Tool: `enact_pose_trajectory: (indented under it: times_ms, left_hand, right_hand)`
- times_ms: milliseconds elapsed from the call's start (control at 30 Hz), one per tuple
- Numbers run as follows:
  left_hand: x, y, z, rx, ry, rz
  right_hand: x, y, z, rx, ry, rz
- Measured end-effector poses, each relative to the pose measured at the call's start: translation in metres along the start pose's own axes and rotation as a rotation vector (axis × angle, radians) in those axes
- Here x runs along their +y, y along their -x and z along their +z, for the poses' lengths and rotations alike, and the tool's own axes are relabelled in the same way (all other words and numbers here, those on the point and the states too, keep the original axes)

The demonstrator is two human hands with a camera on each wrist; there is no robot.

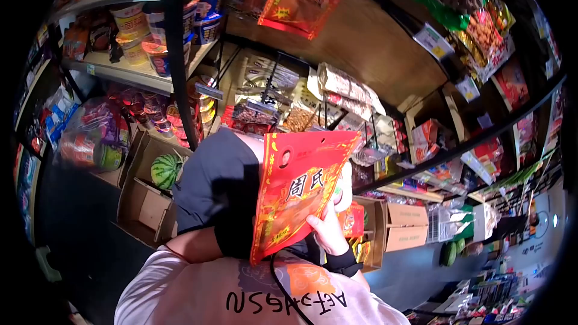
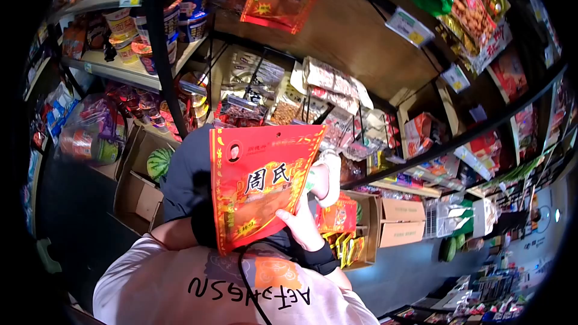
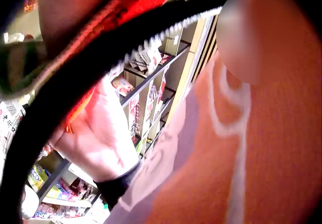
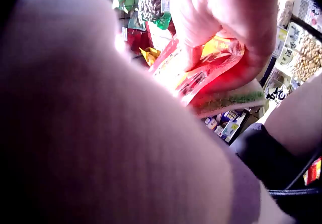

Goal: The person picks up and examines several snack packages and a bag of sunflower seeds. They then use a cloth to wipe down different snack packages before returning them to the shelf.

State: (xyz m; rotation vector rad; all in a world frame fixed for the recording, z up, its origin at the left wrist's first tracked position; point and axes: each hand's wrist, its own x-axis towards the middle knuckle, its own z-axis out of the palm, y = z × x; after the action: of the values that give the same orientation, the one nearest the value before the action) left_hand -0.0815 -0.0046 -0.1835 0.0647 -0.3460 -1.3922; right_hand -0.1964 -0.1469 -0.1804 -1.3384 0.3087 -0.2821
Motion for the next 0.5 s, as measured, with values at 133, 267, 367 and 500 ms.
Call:
enact_pose_trajectory:
  times_ms: [133,267,367,500]
  left_hand:
    - [0.025,-0.009,-0.002,0.023,-0.12,0.164]
    - [0.083,-0.007,0.021,0.112,-0.239,0.396]
    - [0.113,0.002,0.085,0.259,-0.238,0.503]
    - [0.181,-0.022,0.095,0.154,-0.453,0.57]
  right_hand:
    - [-0.011,-0.012,0.001,-0.114,-0.032,0.139]
    - [-0.006,-0.024,-0.008,-0.183,-0.006,0.304]
    - [-0.016,-0.029,-0.005,-0.109,-0.055,0.254]
    - [-0.03,-0.043,-0.026,0.079,-0.098,0.013]
